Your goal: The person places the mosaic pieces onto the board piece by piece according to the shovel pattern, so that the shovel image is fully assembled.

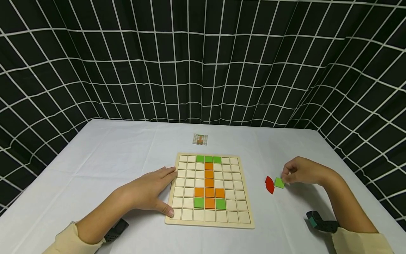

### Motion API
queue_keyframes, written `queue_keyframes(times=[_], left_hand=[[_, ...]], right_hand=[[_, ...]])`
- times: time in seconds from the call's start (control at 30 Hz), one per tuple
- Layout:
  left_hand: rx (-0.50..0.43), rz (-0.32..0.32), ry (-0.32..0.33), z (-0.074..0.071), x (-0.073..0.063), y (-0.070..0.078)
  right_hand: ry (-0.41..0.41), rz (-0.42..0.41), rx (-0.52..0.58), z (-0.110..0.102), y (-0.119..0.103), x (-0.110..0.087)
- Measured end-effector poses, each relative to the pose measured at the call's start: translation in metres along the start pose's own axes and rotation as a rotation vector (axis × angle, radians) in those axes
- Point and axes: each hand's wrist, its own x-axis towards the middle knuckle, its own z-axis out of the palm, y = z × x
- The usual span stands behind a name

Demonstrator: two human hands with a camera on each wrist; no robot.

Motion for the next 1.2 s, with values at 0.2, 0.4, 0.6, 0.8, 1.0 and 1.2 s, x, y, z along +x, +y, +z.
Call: queue_keyframes(times=[0.2,0.4,0.6,0.8,1.0,1.2], left_hand=[[0.005,-0.001,0.001,0.000,0.000,0.000],[-0.006,0.004,0.001,0.000,-0.001,0.000],[0.000,-0.007,-0.003,0.001,0.000,0.001],[0.001,-0.009,-0.002,0.002,0.000,0.001],[-0.008,0.001,0.000,0.001,-0.001,0.000],[-0.007,0.003,-0.001,0.001,-0.001,0.000]], right_hand=[[-0.005,-0.017,0.002,-0.001,0.001,-0.001],[-0.027,-0.041,0.019,-0.001,0.000,0.000],[-0.056,-0.075,0.027,0.003,-0.005,0.002],[-0.072,-0.103,0.048,0.007,-0.010,0.005],[-0.070,-0.094,0.058,0.014,-0.016,0.009],[-0.079,-0.093,0.082,0.023,-0.027,0.014]])
